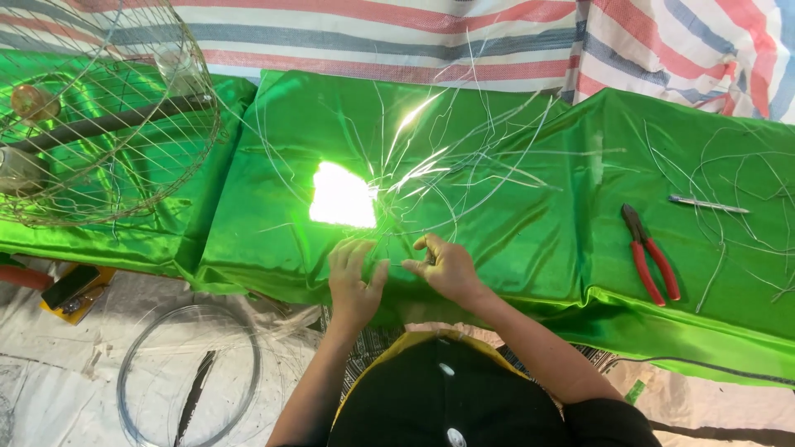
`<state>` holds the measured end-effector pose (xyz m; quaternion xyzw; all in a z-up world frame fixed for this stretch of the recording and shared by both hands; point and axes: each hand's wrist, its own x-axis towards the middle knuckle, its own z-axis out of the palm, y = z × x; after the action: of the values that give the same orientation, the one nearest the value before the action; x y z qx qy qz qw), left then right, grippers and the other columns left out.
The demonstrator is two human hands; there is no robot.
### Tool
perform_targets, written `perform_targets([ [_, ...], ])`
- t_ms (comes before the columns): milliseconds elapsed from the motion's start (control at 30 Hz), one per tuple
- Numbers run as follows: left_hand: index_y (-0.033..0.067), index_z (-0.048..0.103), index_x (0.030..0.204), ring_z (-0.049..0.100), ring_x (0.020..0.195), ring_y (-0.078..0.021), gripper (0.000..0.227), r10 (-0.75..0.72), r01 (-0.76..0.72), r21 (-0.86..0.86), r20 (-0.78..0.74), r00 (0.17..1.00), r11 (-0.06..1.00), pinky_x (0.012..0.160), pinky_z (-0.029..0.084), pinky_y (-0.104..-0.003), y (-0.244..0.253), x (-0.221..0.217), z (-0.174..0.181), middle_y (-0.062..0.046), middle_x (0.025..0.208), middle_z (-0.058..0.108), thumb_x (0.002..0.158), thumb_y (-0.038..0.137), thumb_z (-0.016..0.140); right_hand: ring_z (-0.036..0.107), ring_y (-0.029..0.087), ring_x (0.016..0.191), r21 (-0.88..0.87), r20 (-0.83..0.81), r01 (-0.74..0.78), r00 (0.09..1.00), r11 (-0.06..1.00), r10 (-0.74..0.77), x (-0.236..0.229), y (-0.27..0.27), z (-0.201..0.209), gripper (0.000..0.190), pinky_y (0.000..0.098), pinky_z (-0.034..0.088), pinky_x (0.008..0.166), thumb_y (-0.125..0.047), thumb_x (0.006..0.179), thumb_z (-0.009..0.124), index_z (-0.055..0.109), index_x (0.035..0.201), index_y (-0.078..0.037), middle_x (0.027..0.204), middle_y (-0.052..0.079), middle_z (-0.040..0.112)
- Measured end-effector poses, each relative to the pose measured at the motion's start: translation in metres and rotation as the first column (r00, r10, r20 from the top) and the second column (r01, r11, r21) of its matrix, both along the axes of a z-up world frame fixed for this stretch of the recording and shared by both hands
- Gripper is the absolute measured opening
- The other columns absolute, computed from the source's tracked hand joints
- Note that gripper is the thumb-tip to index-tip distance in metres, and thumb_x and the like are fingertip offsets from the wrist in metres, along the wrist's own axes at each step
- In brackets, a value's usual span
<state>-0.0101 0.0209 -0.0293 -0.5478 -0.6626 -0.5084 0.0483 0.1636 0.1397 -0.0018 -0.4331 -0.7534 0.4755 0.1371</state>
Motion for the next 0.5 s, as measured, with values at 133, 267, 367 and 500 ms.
perform_targets([
  [133,0.0125,0.07,0.108,0.058,0.097,-0.0228,0.022,0.136,-0.123,0.12,-0.106,0.985,0.985,0.087,0.05,-0.038,0.005,0.012,0.014,-0.001,0.102,0.057,0.096,0.031,0.07,0.076,0.03,0.089,0.031,0.064,-0.016,0.998,0.999,0.014,-0.003,-0.013,-0.004,0.053,0.0426,0.058,0.083,-0.052,0.086,0.081,0.067,0.122,-0.015,0.082,0.007,0.076],
  [267,0.0128,0.075,0.11,0.059,0.089,-0.0221,0.028,0.09,-0.071,0.098,-0.205,0.975,0.993,0.075,0.049,-0.035,0.016,0.029,0.026,-0.005,0.106,0.063,0.096,0.036,0.067,0.075,0.03,0.081,0.399,0.222,-0.135,0.974,0.907,0.048,-0.003,-0.011,-0.062,0.053,0.0469,0.058,0.075,-0.046,0.086,0.075,0.058,0.128,-0.019,0.079,0.002,0.077],
  [367,0.0108,0.075,0.119,0.065,0.091,-0.0274,0.037,0.084,-0.08,0.024,-0.237,0.968,0.996,0.072,0.054,-0.037,0.019,0.04,0.03,-0.01,0.118,0.069,0.096,0.039,0.066,0.072,0.022,0.061,0.724,0.363,-0.256,0.931,0.64,-0.039,-0.008,-0.018,-0.072,0.051,0.0392,0.057,0.057,-0.035,0.082,0.072,0.056,0.128,-0.017,0.066,-0.003,0.071],
  [500,0.0066,0.073,0.125,0.072,0.092,-0.0339,0.046,0.055,-0.062,-0.099,-0.066,0.996,0.993,0.067,0.06,-0.043,0.015,0.051,0.046,-0.014,0.119,0.069,0.1,0.043,0.062,0.068,0.019,0.048,0.809,0.412,-0.334,0.909,0.484,-0.062,-0.003,-0.037,-0.015,0.053,0.0341,0.05,0.043,-0.021,0.077,0.071,0.063,0.127,-0.005,0.054,0.001,0.065],
])
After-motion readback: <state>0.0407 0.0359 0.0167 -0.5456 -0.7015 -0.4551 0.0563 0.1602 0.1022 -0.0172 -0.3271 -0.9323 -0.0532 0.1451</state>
